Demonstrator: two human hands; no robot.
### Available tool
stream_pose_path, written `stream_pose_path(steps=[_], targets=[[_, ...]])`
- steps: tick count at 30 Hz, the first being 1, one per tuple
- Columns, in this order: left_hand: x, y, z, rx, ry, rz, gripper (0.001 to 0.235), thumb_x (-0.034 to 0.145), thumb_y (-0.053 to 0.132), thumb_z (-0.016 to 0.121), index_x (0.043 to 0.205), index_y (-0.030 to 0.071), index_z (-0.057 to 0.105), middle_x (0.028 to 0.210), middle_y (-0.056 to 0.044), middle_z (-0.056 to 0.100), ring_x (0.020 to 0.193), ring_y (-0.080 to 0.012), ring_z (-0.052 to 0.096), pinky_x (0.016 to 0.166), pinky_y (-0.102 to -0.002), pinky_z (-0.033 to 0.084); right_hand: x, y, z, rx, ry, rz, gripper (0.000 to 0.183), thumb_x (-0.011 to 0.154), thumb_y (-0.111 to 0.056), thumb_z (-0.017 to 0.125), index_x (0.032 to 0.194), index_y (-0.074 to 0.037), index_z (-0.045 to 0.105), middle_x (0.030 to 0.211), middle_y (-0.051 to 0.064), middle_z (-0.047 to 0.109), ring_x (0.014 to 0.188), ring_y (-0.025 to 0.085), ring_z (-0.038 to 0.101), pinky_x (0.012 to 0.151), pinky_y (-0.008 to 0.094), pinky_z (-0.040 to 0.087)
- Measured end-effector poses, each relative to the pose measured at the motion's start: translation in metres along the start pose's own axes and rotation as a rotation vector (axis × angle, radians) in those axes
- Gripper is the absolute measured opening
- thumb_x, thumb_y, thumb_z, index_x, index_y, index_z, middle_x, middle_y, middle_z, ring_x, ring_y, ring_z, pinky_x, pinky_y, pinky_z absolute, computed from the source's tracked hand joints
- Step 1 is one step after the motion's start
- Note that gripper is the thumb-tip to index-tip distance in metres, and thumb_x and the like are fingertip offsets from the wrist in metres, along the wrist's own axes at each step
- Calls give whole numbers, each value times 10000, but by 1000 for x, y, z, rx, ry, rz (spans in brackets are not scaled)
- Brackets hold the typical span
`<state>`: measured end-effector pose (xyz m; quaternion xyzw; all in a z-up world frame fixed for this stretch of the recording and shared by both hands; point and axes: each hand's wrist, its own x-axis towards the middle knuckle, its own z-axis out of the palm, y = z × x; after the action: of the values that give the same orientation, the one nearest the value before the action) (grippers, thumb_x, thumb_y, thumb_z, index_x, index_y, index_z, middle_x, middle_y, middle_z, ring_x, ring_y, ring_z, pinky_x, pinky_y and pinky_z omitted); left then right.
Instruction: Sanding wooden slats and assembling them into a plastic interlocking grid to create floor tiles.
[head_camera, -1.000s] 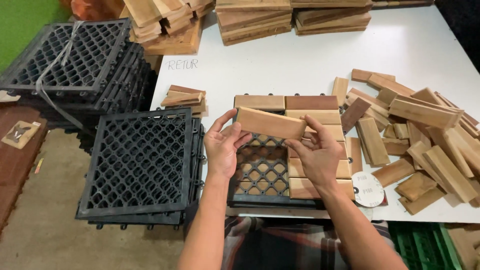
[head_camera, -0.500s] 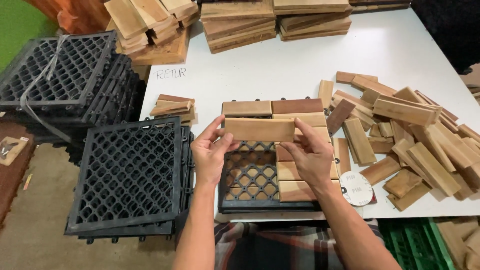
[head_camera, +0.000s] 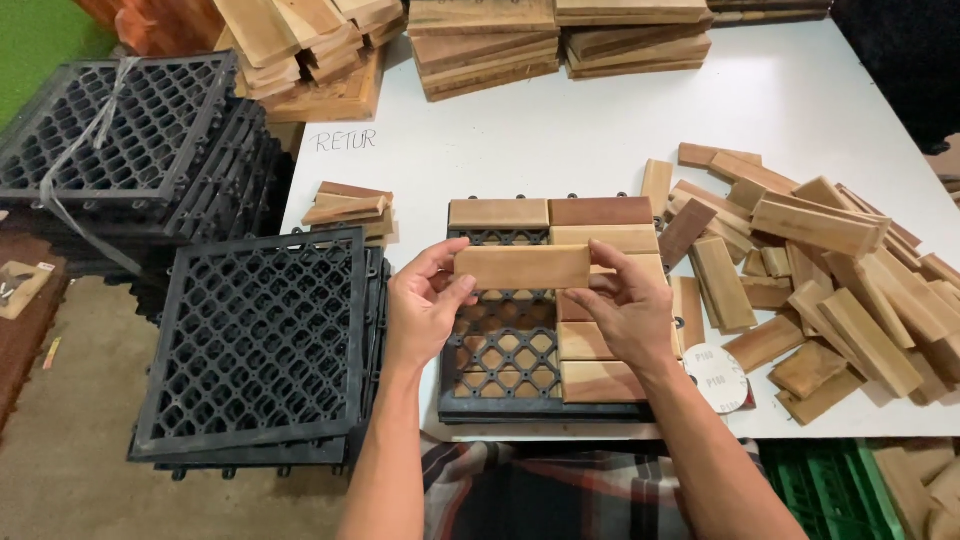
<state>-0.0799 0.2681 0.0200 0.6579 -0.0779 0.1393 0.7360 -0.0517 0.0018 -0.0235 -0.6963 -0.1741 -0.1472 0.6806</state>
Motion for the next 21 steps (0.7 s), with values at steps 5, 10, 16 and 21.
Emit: stream_pose_path(steps=[5,10,16,21], targets=[[-11,22,15,203,-102,-233,422,737,209,901,956,-5,610,806,-179,728,683,-190,689,569,-343,598,1,-35,8,98,-89,164,652,752,162,778,1358,19,587,1121,135,655,893,223,756,802,311,660],[-5,43,43,356,-326,-393,629,819,273,821,1362,49,596,843,-195,780,761,-281,757,648,-398,577,3,-33,-19,109,-122,302,584,768,139,780,1322,22,640,1066,129,693,861,182,735,770,330,661],[4,10,110,500,-461,-231,287,930,370,645,970,106,752,908,-137,766,943,-394,722,787,-491,572,6,-52,-68,-47,-99,354,506,728,174,795,1207,30,722,844,125,711,760,152,704,720,328,644],[6,12,143,476,-482,-303,265,978,338,546,938,109,673,889,-46,724,753,-198,652,601,-358,457,6,-78,-129,-401,52,712,131,930,-52,741,1042,15,756,892,121,738,807,208,675,798,334,589]])
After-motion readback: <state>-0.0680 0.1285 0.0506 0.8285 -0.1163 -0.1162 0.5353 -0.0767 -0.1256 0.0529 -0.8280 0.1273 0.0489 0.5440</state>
